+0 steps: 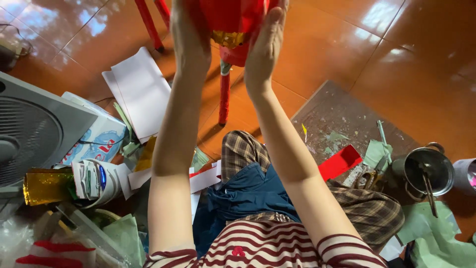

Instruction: Decorating a paper horse model by applying colored paper strips and glue.

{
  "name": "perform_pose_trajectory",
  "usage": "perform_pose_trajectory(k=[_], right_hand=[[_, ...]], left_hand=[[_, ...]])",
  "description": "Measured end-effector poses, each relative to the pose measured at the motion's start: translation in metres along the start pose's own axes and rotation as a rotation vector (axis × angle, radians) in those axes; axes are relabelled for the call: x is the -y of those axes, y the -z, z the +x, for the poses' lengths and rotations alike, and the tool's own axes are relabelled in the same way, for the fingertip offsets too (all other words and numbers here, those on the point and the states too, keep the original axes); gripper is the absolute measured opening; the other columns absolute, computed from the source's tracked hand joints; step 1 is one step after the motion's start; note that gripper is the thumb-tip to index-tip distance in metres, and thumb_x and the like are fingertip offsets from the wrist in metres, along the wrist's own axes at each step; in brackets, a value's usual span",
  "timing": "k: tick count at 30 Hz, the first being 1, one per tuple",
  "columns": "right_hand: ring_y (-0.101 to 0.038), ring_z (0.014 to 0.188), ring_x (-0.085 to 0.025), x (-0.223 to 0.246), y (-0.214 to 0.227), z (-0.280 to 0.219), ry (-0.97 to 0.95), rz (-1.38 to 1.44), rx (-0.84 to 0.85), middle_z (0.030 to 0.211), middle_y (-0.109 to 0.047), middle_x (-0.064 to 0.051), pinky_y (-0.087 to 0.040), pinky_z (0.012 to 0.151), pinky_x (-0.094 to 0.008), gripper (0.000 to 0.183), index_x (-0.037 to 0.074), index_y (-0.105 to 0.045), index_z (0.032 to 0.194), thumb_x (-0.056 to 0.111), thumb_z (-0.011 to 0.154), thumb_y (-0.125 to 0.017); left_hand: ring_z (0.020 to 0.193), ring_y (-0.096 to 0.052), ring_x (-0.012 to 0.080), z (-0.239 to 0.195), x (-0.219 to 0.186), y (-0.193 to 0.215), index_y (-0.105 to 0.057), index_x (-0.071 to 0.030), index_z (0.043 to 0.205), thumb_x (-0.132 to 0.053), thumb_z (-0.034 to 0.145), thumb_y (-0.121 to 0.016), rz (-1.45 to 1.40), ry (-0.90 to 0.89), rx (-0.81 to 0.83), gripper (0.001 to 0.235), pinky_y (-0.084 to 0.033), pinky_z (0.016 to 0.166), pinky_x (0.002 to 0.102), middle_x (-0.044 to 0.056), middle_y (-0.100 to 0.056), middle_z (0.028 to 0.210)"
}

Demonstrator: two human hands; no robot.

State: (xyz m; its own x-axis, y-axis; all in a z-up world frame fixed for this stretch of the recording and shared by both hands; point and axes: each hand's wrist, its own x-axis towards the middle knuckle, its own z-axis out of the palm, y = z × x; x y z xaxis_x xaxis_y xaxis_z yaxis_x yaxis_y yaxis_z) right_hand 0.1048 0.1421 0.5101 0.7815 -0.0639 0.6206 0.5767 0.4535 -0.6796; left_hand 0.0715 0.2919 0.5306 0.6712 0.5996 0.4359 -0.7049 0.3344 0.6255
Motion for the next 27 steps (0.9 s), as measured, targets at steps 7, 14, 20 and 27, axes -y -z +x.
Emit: perform_pose_trajectory(k=[7,14,20,27], right_hand=[[-0.029,0.158,-0.021,-0.01,-0.014,-0.002,-0.16,0.146,0.096,0.168,-0.031,-0.011,-0.022,0.137,-0.036,0.077,0.003,-0.025,0.169,0.059,0.116,-0.028],[-0.049,0.137,-0.021,-0.013,-0.012,-0.002,-0.428,0.652,0.083,0.147,-0.054,-0.007,-0.035,0.123,-0.039,0.068,0.006,-0.034,0.164,0.054,0.115,-0.035],[-0.041,0.15,-0.026,-0.023,0.004,-0.004,-0.481,0.9,0.157,0.16,-0.043,-0.008,-0.032,0.129,-0.048,0.07,0.011,-0.03,0.166,0.057,0.113,-0.039],[-0.006,0.162,-0.022,-0.018,-0.001,-0.02,-0.056,0.087,0.191,0.178,-0.006,-0.006,-0.009,0.139,-0.034,0.079,0.011,-0.006,0.169,0.061,0.116,-0.036]], left_hand=[[0.095,-0.066,0.0239,-0.001,0.002,-0.019,-0.061,-0.002,0.113,-0.047,0.1,-0.052,-0.125,0.343,-0.006,0.049,-0.056,0.089,0.043,0.011,-0.068,0.107],[0.102,-0.064,0.0219,0.003,0.005,-0.016,-0.06,-0.001,0.117,-0.042,0.102,-0.055,-0.103,0.382,0.021,0.045,-0.055,0.094,0.042,0.01,-0.066,0.111],[0.108,-0.063,0.0215,0.002,0.01,-0.001,-0.058,-0.002,0.122,-0.04,0.106,-0.055,-0.178,0.427,0.192,0.041,-0.053,0.1,0.042,0.008,-0.065,0.116],[0.112,-0.066,0.0217,-0.04,-0.012,-0.03,-0.056,0.0,0.141,-0.057,0.112,-0.04,-0.058,0.244,0.28,0.066,-0.054,0.099,0.04,0.011,-0.068,0.129]])
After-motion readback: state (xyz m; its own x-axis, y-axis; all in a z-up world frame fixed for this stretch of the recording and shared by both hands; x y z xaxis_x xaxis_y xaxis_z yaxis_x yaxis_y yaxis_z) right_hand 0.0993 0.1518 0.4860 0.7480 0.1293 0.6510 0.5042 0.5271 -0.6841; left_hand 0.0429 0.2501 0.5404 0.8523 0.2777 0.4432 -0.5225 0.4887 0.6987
